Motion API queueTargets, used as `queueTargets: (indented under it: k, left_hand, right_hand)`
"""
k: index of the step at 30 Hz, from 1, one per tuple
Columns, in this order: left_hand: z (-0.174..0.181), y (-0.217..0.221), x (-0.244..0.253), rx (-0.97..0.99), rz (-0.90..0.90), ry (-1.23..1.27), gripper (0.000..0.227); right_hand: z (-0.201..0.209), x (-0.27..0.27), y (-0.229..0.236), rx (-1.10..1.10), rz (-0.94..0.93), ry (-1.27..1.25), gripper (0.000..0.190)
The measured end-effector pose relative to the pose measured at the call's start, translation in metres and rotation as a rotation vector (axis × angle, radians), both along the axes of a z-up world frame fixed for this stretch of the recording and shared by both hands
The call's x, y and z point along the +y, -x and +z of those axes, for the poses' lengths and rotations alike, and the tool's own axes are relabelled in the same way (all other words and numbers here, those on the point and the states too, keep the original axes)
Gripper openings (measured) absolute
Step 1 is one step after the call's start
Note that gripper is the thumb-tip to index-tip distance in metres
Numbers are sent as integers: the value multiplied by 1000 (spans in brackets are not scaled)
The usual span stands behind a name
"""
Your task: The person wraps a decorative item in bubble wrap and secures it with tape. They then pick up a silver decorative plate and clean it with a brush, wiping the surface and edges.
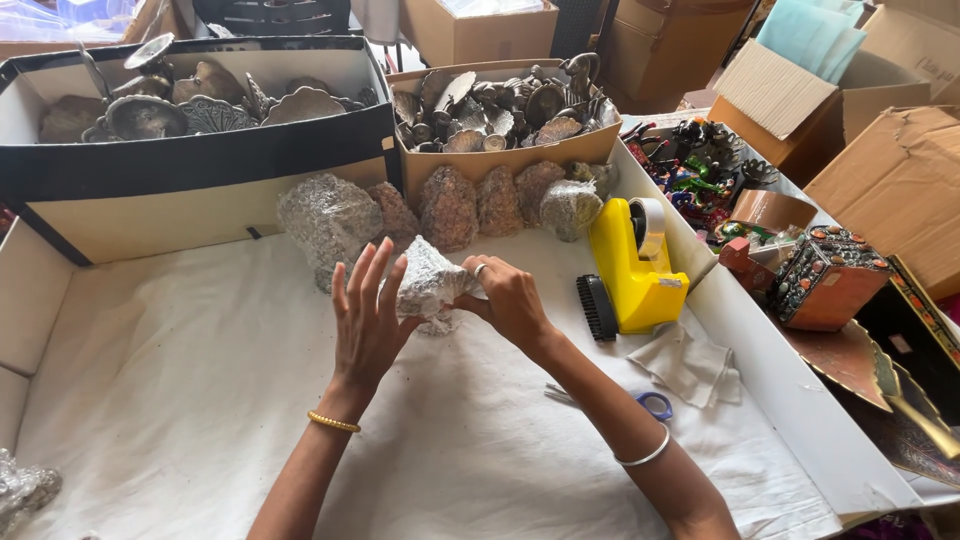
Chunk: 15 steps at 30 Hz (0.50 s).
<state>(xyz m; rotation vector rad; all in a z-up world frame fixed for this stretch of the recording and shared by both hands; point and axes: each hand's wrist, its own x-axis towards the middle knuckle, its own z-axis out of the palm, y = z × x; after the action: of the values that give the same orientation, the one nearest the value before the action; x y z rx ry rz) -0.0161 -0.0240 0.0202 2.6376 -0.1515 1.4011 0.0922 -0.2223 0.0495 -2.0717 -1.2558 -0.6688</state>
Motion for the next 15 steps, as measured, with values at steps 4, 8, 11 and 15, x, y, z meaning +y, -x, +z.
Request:
queueTargets:
  k: [4,8,11,15]
  left_hand:
    - [7,-4,0,136,-143,109,107]
    - [16,-2,-2,196,-220,155,103]
    - [19,1,-5,176,-272,232,97]
    - [22,5,-11,146,-287,323,90]
  right_hand:
    - [4,1,5,14,15,19,46]
    - [3,0,4,13,16,13,48]
    - [1,0,3,15,10,14,50]
    - [-6,-1,-2,46,-24,68,58]
